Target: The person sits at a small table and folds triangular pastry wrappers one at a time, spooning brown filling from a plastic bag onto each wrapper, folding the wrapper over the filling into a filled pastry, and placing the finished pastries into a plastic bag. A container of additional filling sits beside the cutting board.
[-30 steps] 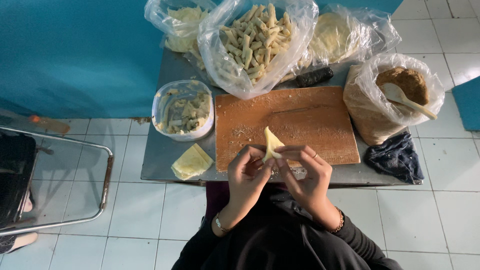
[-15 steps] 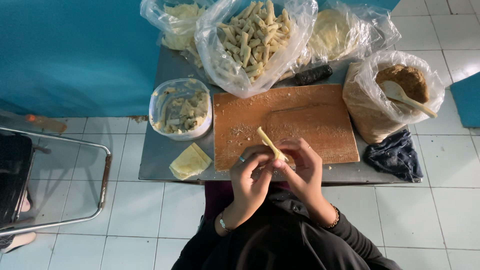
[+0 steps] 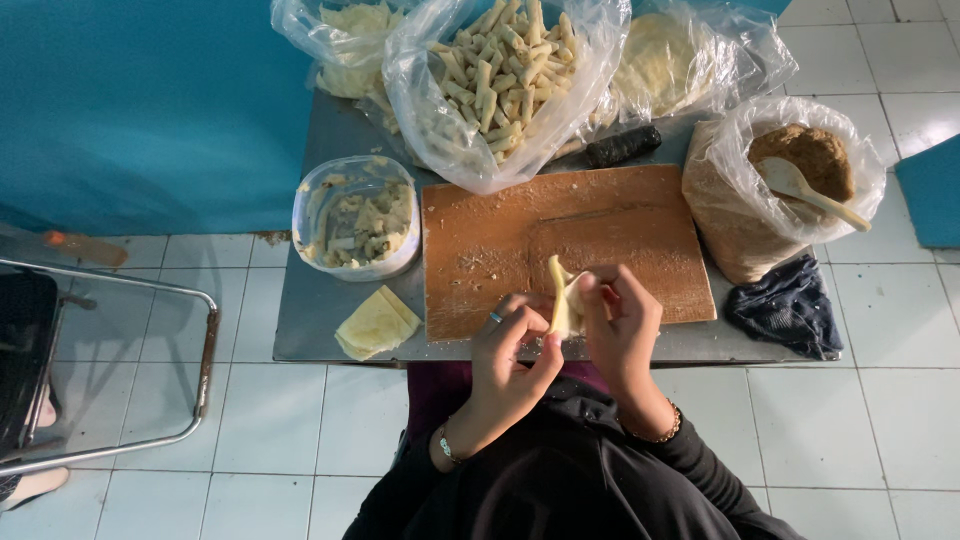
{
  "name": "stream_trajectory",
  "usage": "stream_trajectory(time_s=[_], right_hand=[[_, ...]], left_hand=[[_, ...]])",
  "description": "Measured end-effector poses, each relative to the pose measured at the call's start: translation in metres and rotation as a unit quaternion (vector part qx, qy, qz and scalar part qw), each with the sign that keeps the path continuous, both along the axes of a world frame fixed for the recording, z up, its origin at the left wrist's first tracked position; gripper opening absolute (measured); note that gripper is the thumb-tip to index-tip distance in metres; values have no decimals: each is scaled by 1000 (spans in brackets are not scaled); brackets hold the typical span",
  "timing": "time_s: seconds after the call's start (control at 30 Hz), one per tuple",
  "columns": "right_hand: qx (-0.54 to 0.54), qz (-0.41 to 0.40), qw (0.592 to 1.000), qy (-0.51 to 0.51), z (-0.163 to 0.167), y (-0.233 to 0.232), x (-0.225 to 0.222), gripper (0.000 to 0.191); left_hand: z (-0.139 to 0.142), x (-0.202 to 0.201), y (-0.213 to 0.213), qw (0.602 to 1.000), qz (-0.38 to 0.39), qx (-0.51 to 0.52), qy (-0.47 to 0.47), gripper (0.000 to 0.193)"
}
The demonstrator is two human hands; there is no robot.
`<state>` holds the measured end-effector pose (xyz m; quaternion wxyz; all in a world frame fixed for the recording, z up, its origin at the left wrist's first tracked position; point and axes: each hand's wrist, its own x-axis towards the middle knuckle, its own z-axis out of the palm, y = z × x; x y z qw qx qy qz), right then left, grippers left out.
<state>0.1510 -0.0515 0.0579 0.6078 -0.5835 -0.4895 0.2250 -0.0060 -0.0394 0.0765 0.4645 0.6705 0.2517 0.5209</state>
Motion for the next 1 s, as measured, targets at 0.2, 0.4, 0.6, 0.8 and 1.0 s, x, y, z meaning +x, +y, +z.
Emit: stream_trajectory(time_s=[0.2,0.4,0.6,0.8,1.0], right_hand=[[0,59,962,268,-7,10,21,18],[22,108,870,481,-12,16,47,18],[127,-1,951,283,3,5,92,20],[-87,-85,931,-345,38,-5,106,12],[-73,-28,921,-381,64,-13,68,33]], left_hand=[[-47,6,2,973,-61,-178,-135,16],[-61,7,2,947,-70,-202,-239,17],[-56,4,8,928,-51,-233,-285,16],[-44,2,11,954,-58,-237,-174,10],[-27,2,13,975,-64,-181,-110,6]])
